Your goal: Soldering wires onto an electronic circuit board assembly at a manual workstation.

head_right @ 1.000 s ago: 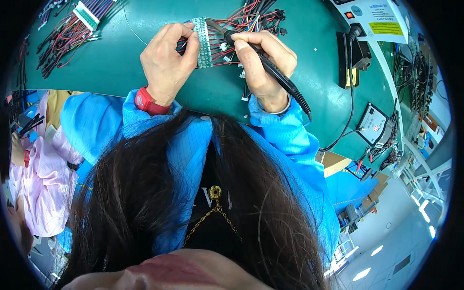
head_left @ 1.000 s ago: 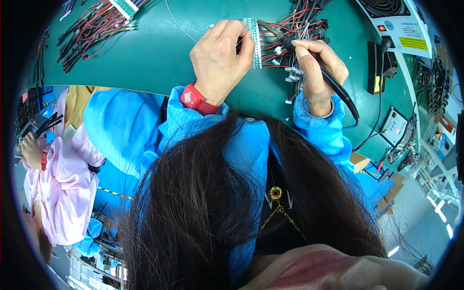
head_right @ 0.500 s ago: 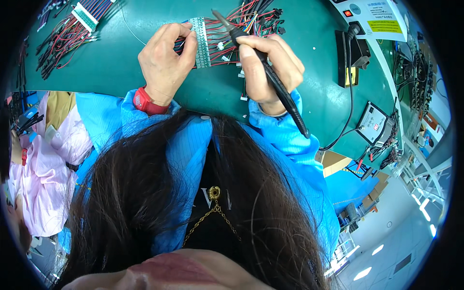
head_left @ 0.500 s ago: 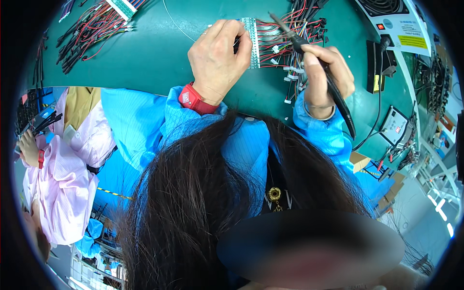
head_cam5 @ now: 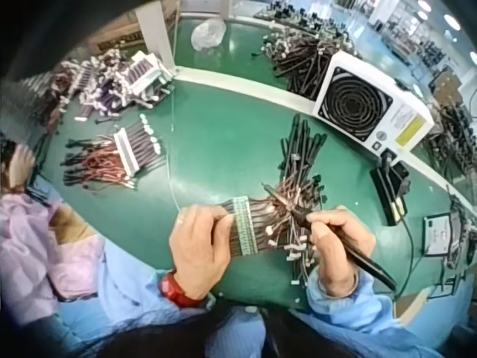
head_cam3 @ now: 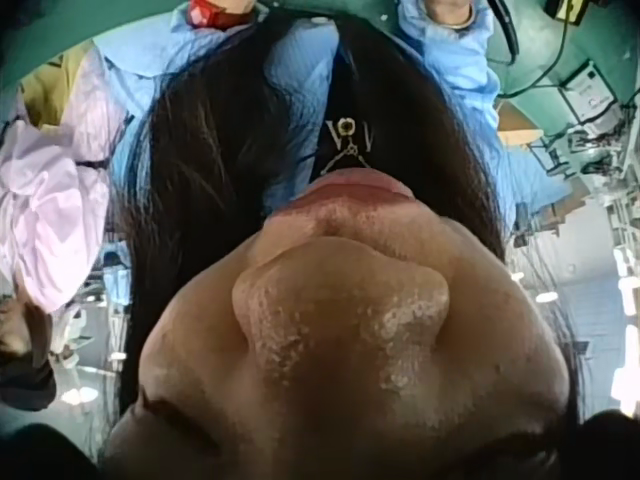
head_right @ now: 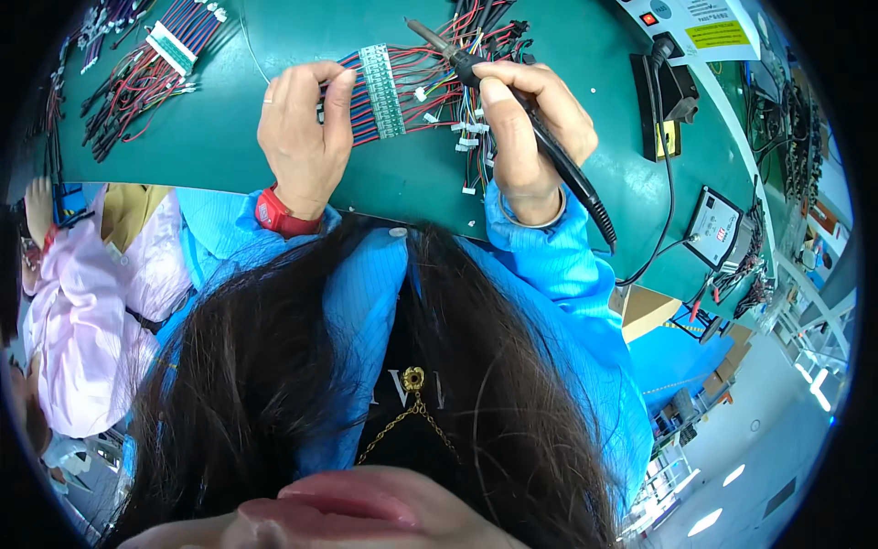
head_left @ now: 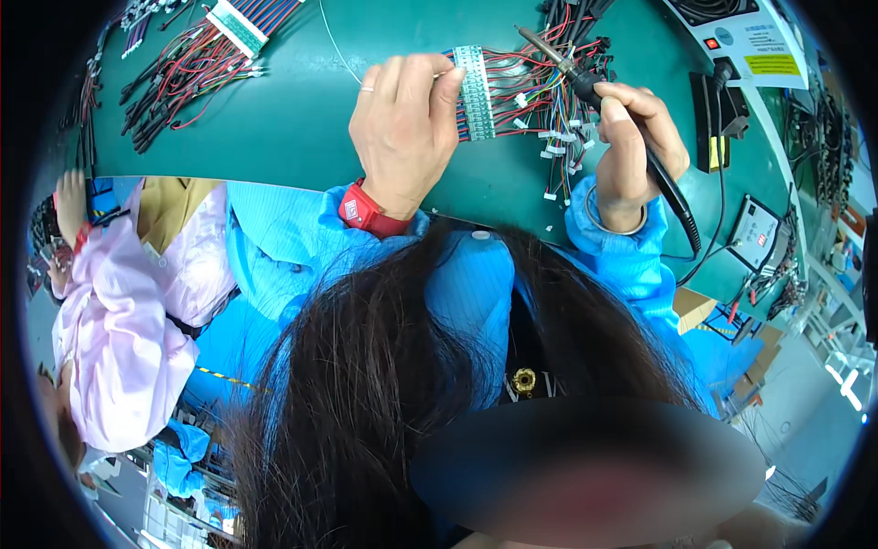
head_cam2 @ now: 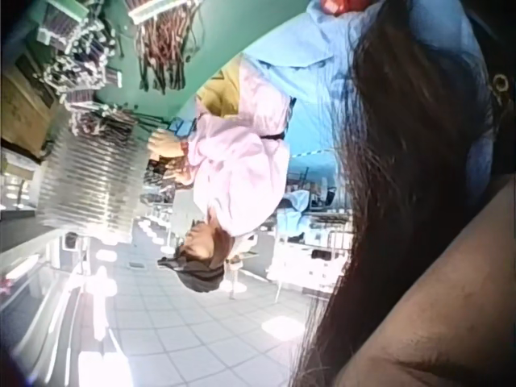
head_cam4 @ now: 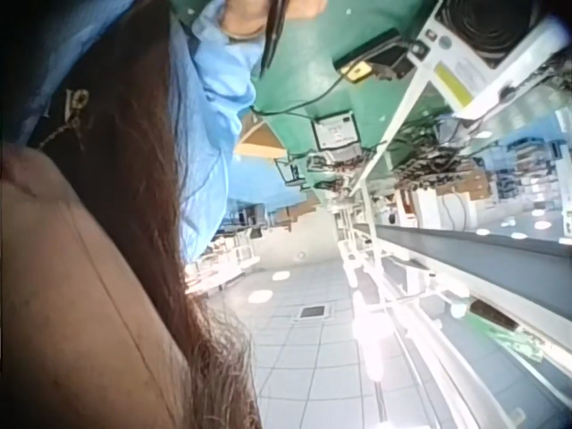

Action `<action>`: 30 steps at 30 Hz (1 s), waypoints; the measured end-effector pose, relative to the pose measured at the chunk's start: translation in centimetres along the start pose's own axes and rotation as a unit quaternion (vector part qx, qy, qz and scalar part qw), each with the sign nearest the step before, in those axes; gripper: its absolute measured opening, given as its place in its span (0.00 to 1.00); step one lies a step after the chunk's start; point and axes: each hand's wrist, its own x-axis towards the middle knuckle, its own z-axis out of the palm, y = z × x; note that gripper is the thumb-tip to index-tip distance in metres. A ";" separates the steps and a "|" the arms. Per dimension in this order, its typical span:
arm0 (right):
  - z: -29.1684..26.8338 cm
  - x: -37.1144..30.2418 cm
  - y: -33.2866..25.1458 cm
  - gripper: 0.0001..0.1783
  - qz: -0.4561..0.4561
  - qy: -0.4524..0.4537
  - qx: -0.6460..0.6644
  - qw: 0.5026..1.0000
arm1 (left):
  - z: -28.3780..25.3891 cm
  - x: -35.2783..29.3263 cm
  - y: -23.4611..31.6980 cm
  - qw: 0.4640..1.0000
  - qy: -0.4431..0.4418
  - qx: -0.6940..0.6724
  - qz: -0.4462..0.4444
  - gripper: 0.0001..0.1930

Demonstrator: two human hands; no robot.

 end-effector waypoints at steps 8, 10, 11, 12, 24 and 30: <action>0.4 1.5 -0.9 0.08 0.044 -0.037 -0.005 0.998 | -0.1 0.3 -0.5 0.998 -0.039 0.056 -0.010 0.04; 0.2 1.3 -0.3 0.08 0.037 -0.040 -0.012 0.998 | 0.2 0.7 -0.7 0.998 -0.029 0.039 0.036 0.04; 0.2 1.1 -0.1 0.08 0.038 -0.028 -0.005 0.999 | 0.3 0.8 -0.8 0.996 -0.018 0.024 0.082 0.04; 0.3 1.1 0.2 0.08 0.038 -0.015 0.002 0.999 | 0.4 0.8 -0.9 0.996 -0.018 0.025 0.082 0.04; 0.8 0.7 0.8 0.06 0.028 -0.046 -0.041 0.998 | 1.4 0.2 -1.6 0.998 -0.053 0.039 -0.016 0.02; 1.1 0.6 0.9 0.06 0.043 -0.068 -0.058 0.995 | 1.7 0.0 -1.6 0.998 -0.043 0.044 -0.020 0.03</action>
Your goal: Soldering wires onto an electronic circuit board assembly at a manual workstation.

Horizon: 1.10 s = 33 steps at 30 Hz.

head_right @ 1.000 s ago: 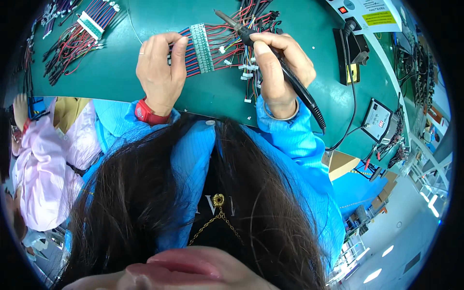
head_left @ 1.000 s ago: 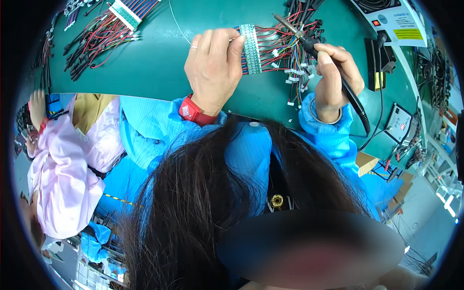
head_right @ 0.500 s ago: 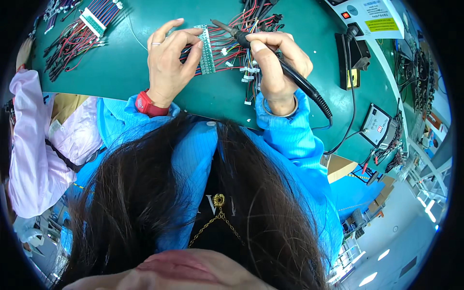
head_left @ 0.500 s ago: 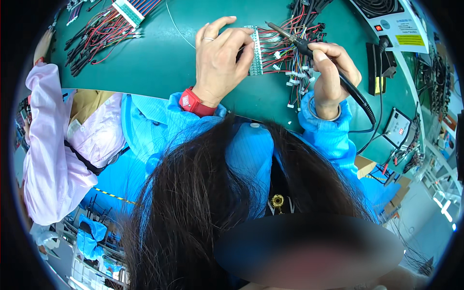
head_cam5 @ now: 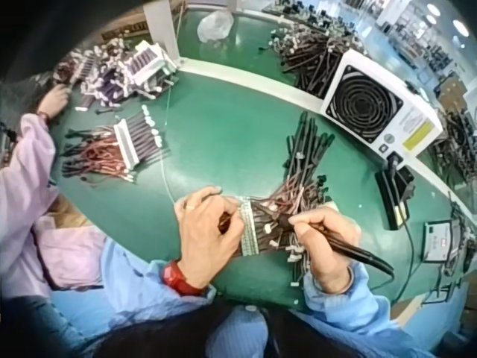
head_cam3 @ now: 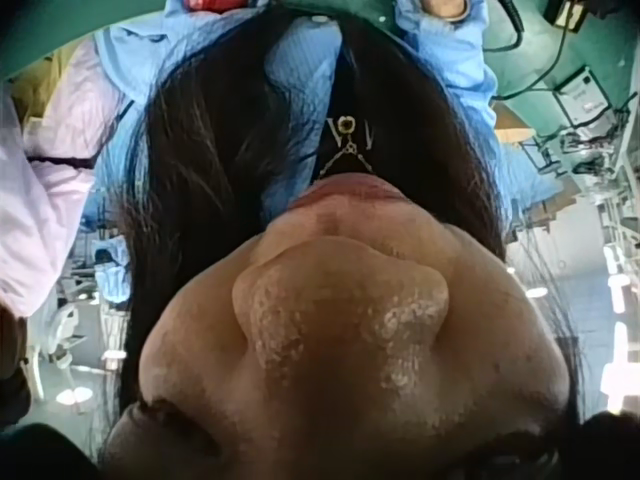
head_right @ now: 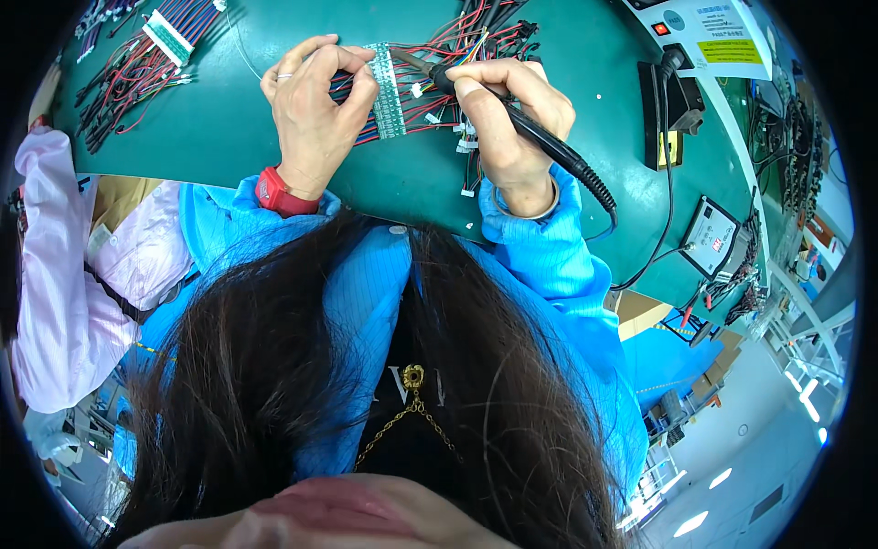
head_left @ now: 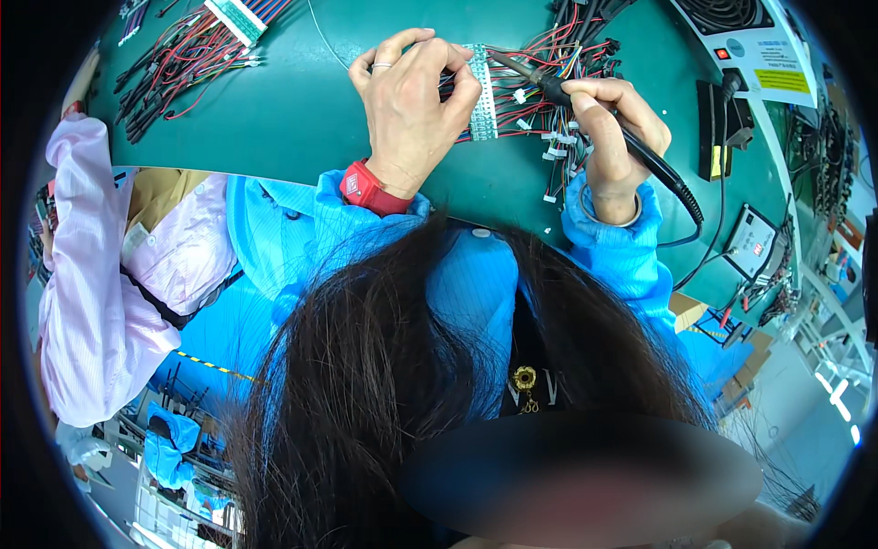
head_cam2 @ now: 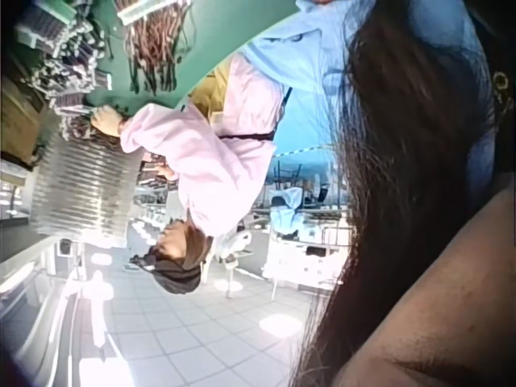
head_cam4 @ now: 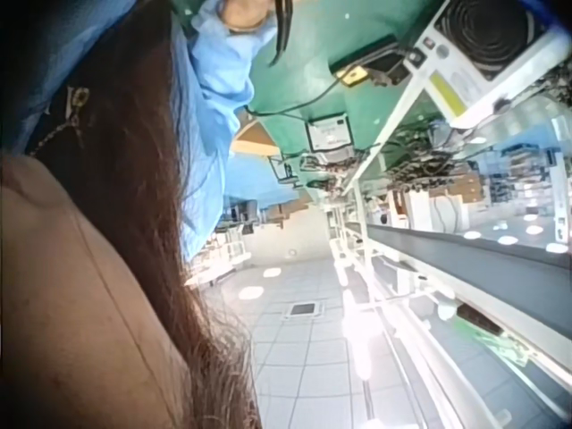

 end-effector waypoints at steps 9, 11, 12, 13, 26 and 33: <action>0.2 0.0 0.1 0.06 -0.001 -0.012 -0.006 1.000 | 0.1 0.0 0.1 1.000 0.005 0.008 0.001 0.04; 0.2 0.0 0.1 0.06 -0.001 -0.015 -0.009 1.000 | 0.1 0.0 0.1 1.000 0.005 0.010 0.001 0.04; 0.2 -0.1 0.2 0.06 -0.001 -0.014 -0.011 1.000 | 0.1 0.0 0.1 1.000 0.006 0.013 0.002 0.04; 0.2 -0.1 0.2 0.06 0.000 -0.013 -0.012 1.000 | 0.1 0.0 0.1 1.000 0.006 0.013 0.002 0.04; 0.4 0.0 0.2 0.06 0.008 -0.012 -0.007 1.000 | 0.4 0.1 0.3 0.999 0.011 0.044 0.006 0.05; 0.4 -0.1 0.3 0.06 0.006 -0.012 -0.004 1.000 | 0.4 0.1 0.6 0.999 0.011 0.048 0.003 0.05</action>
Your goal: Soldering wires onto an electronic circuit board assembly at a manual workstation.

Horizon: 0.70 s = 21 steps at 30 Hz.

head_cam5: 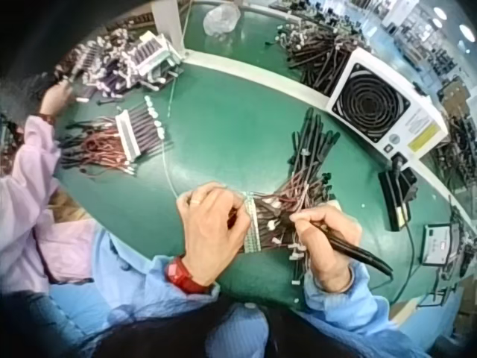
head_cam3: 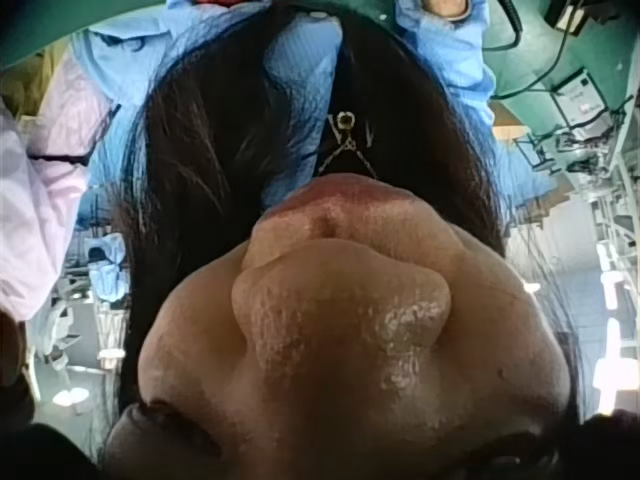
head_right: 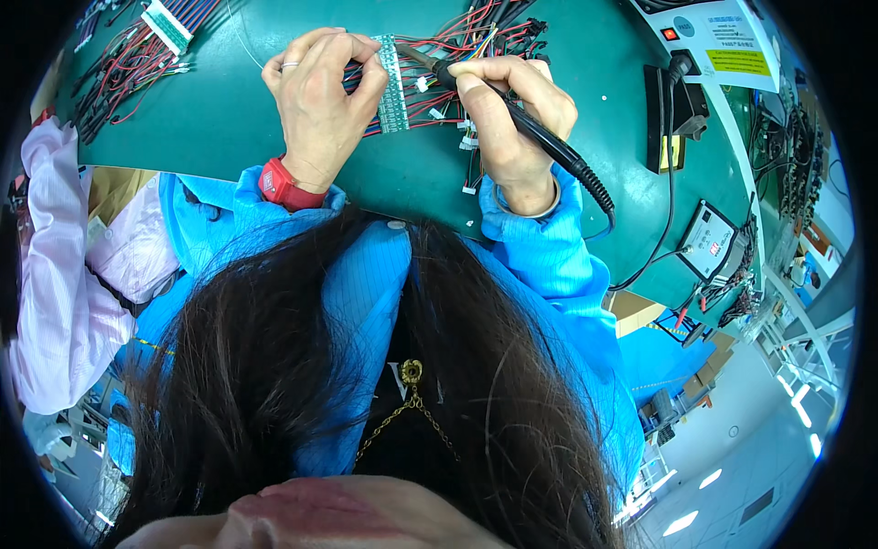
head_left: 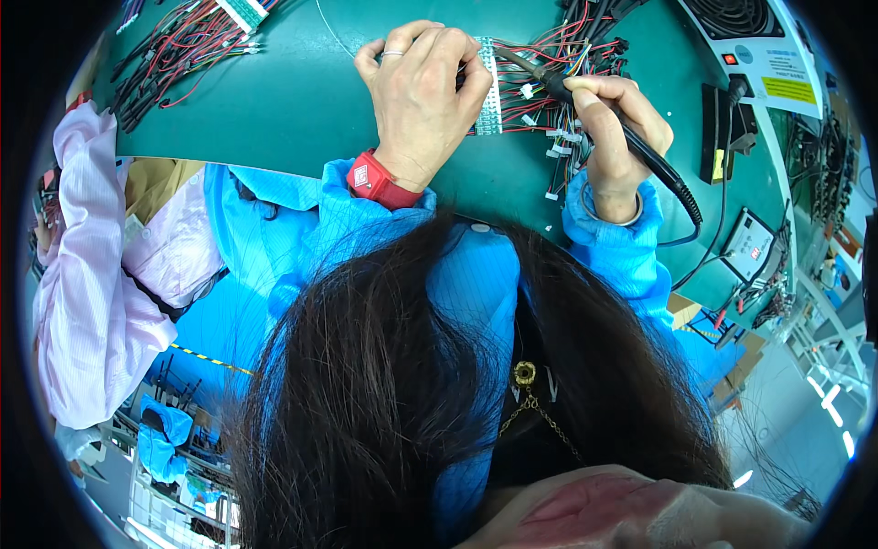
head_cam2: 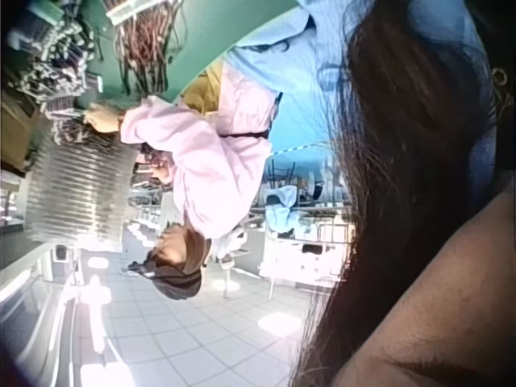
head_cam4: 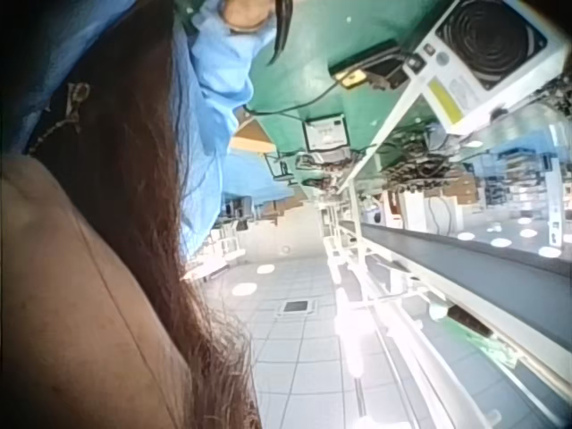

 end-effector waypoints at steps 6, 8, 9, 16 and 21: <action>-0.4 -0.2 -0.3 0.06 -0.005 0.016 0.008 1.000 | 0.1 -0.2 -0.3 1.000 0.003 -0.015 -0.001 0.04; -0.8 -0.1 -0.5 0.07 -0.025 0.047 0.016 0.998 | 0.0 -0.3 -0.2 1.000 0.002 -0.019 0.001 0.03; -1.0 -0.1 -0.6 0.07 -0.027 0.049 0.018 0.998 | -0.1 -0.3 -0.2 1.000 0.001 -0.024 0.003 0.03; -1.9 -0.6 -0.7 0.08 -0.061 0.105 0.049 0.991 | -0.4 -0.4 -0.3 0.996 0.057 -0.060 0.034 0.03; -1.3 -0.7 -1.4 0.08 -0.096 0.177 0.100 0.974 | -1.3 0.1 0.4 0.981 0.153 -0.094 0.067 0.03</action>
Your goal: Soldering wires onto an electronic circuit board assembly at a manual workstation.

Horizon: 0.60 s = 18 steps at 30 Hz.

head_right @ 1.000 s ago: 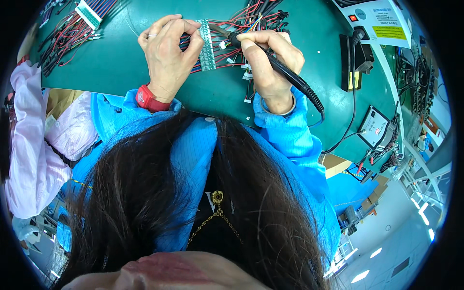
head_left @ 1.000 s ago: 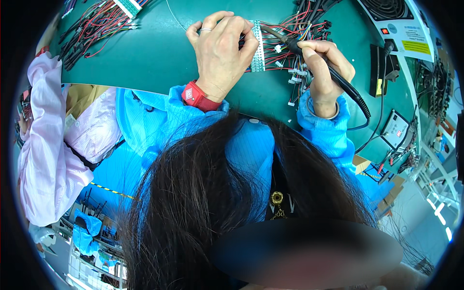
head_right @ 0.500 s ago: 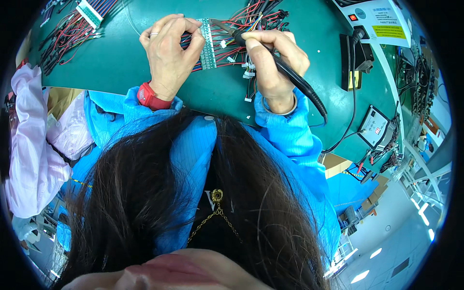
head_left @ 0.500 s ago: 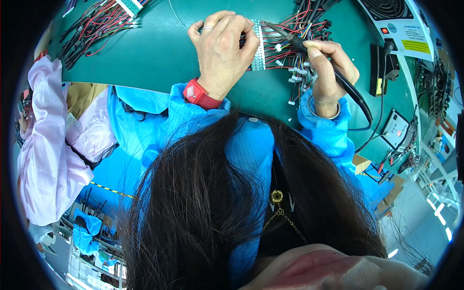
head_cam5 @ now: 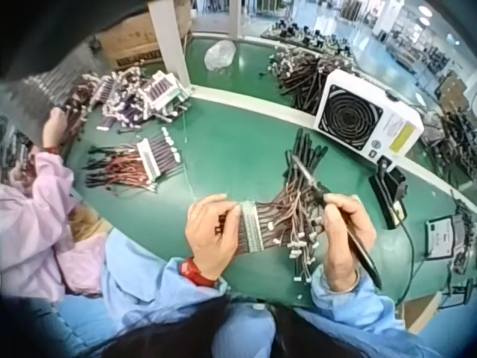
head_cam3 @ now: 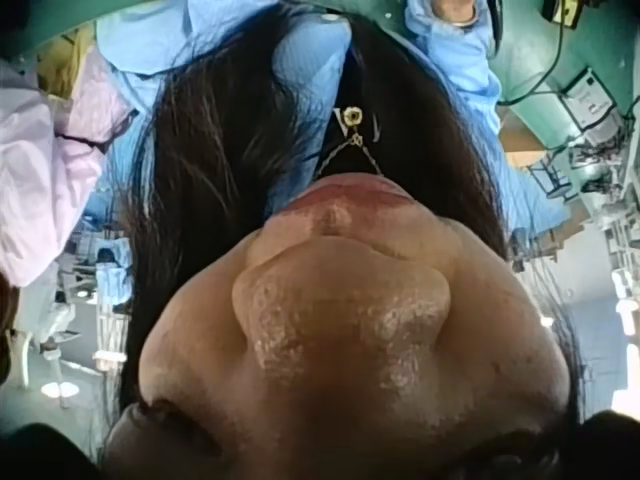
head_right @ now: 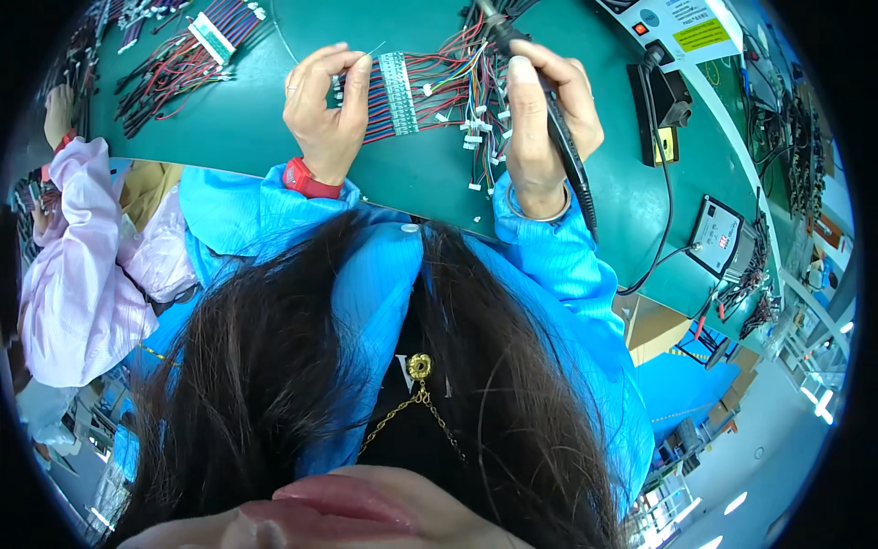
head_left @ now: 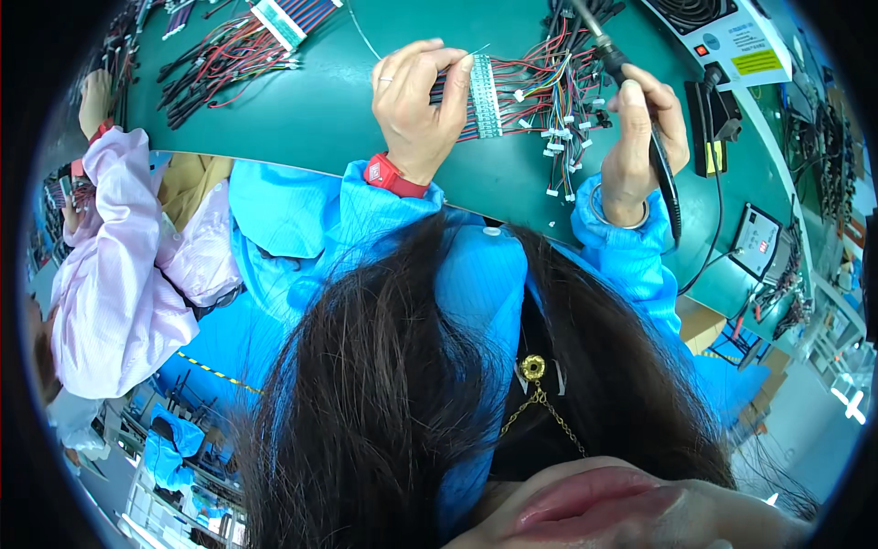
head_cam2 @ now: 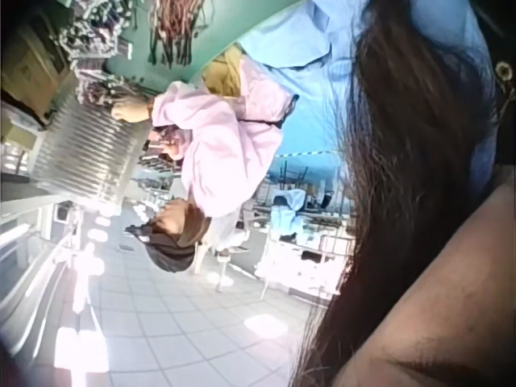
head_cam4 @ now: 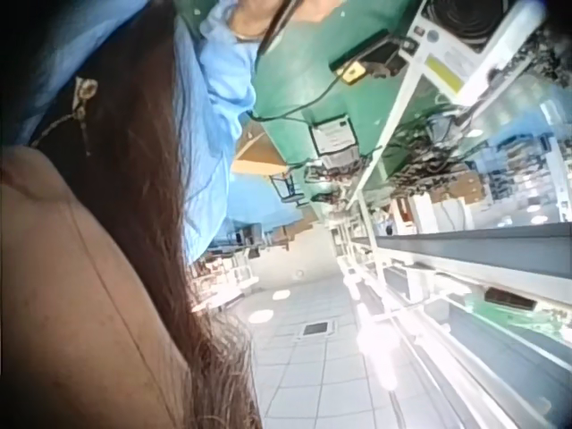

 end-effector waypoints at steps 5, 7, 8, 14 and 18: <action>1.5 -1.0 0.3 0.19 0.221 -0.018 0.434 0.873 | -0.9 -0.3 1.3 0.995 0.039 -0.085 -0.046 0.05; 2.6 -1.6 0.3 0.19 0.248 -0.026 0.511 0.822 | -1.0 -0.6 2.0 0.980 0.032 -0.166 -0.109 0.06; 3.1 -1.7 0.2 0.19 0.256 -0.032 0.529 0.808 | -1.2 -0.6 2.3 0.980 0.036 -0.165 -0.108 0.06; 4.6 -3.4 -2.6 0.10 0.073 -0.124 0.032 0.989 | -3.8 -1.9 4.2 0.983 -0.002 -0.177 -0.041 0.06; 3.1 -4.0 -2.4 0.05 -0.001 -0.138 0.015 0.990 | -3.5 -1.2 5.8 0.965 0.018 -0.253 -0.060 0.04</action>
